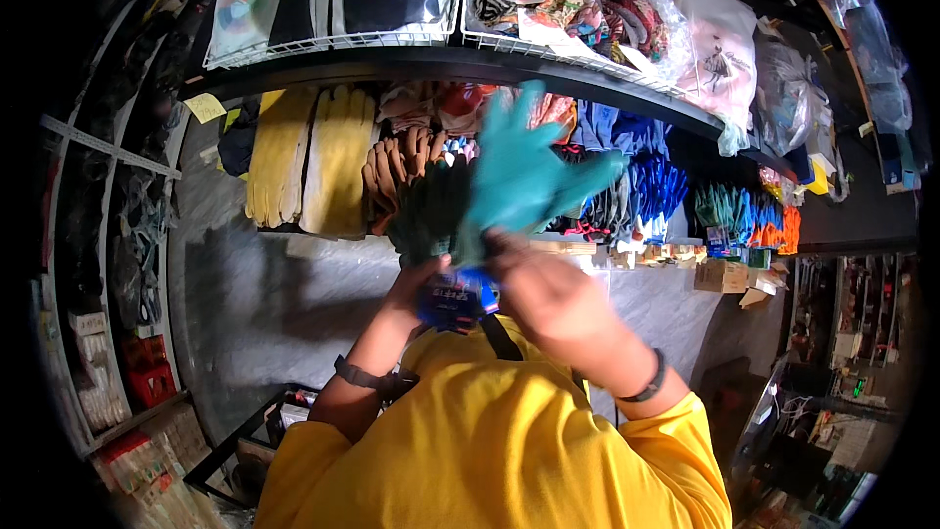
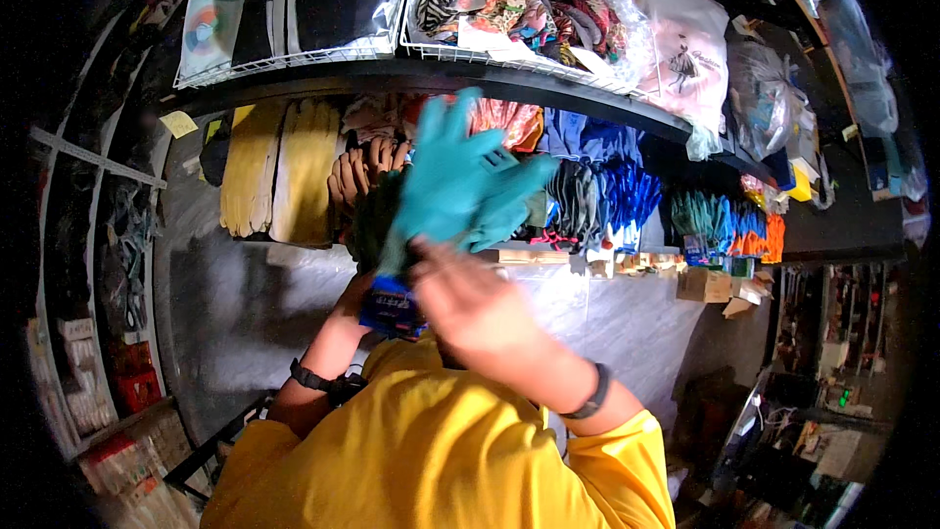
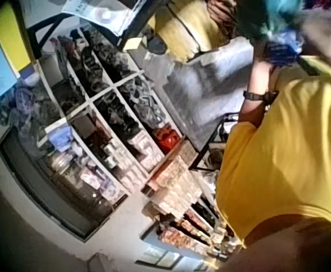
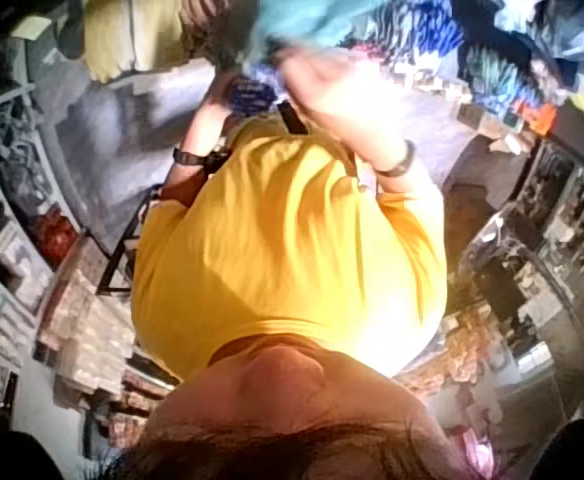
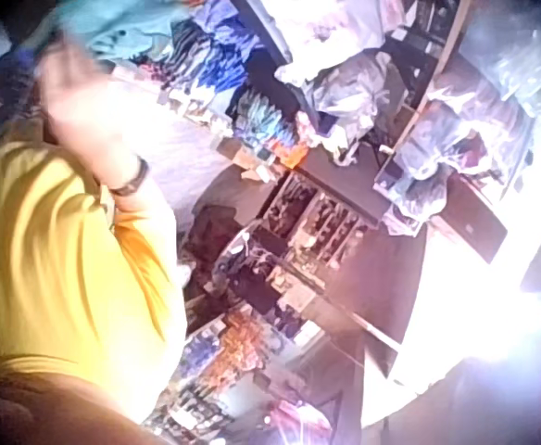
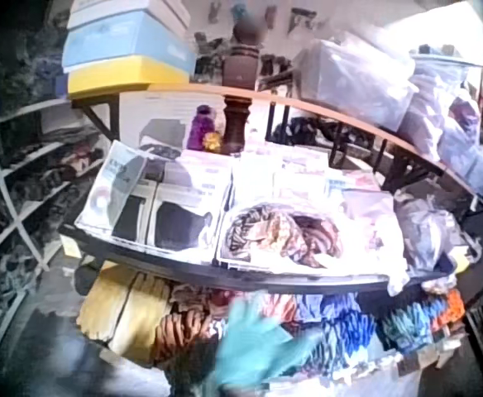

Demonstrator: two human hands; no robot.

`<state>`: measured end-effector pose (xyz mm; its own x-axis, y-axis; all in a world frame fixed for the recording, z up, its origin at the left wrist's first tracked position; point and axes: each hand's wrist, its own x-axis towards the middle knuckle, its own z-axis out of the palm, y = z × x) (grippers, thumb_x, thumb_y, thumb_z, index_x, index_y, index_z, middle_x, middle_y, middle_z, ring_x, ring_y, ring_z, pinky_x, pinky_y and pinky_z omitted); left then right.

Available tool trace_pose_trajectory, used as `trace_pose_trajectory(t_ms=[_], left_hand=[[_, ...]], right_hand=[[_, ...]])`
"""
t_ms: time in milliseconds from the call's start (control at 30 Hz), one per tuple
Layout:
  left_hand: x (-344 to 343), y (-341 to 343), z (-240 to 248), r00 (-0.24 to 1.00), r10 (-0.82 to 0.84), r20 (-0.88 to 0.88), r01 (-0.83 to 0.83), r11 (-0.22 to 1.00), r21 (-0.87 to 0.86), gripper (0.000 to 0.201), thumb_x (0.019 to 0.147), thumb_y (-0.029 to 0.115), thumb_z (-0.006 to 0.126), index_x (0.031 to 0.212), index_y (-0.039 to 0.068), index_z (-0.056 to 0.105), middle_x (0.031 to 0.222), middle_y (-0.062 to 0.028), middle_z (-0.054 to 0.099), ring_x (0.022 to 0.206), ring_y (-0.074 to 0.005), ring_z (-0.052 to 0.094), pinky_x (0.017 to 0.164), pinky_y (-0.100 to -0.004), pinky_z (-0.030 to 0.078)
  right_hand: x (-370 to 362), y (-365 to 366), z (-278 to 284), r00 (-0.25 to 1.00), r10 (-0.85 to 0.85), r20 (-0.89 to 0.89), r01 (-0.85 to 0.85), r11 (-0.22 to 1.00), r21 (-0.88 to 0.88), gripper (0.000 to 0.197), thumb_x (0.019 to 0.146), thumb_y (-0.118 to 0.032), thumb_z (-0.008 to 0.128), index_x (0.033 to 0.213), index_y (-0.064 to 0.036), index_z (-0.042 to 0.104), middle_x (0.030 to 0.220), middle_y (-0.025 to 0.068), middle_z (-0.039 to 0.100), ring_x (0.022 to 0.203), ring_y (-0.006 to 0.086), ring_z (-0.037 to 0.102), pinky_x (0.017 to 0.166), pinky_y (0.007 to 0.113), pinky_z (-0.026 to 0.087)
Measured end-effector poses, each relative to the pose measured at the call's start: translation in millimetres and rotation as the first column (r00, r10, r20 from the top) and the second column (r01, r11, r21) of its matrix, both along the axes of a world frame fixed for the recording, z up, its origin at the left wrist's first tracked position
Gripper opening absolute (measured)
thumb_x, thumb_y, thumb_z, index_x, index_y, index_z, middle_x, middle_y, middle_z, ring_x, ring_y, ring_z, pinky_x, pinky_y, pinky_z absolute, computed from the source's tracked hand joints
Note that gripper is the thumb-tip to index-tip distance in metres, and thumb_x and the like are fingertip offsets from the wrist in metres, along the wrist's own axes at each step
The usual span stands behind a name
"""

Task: The person picks up and sorts multiple pairs of work gloves on a table by hand, then carries a stack of green gloves to a shelf and places them among other gloves.

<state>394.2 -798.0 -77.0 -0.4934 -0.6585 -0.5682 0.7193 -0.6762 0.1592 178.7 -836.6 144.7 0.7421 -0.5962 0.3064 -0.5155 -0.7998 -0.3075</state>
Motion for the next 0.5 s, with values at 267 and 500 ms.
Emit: trace_pose_trajectory(t_ms=[267, 500], left_hand=[[-0.8, 12.0, -2.7, 0.969, 0.2, 0.146, -0.163, 0.958, -0.235, 0.059, 0.091, 0.02, 0.067, 0.142, 0.005, 0.041, 0.131, -0.0134, 0.056, 0.114, -0.0249, 0.062, 0.092, -0.039, 0.055], [-8.0, -5.0, 49.1, 0.935, 0.205, 0.289, -0.106, 0.94, -0.324, 0.05, 0.098, 0.021, 0.059, 0.142, 0.005, 0.042, 0.134, -0.0102, 0.055, 0.119, -0.0228, 0.058, 0.101, -0.0366, 0.05]], right_hand=[[29.4, 14.0, -13.9, 0.949, 0.235, -0.211, -0.077, 0.819, 0.568, 0.037, 0.089, -0.029, 0.065, 0.114, -0.0026, 0.06, 0.108, 0.0201, 0.065, 0.095, 0.0361, 0.065, 0.08, 0.043, 0.055], [33.9, -9.7, -54.2, 0.996, -0.088, -0.01, 0.088, 0.962, 0.259, 0.049, 0.084, -0.031, 0.071, 0.121, -0.0025, 0.055, 0.101, 0.0188, 0.054, 0.089, 0.0369, 0.056, 0.078, 0.045, 0.048]])
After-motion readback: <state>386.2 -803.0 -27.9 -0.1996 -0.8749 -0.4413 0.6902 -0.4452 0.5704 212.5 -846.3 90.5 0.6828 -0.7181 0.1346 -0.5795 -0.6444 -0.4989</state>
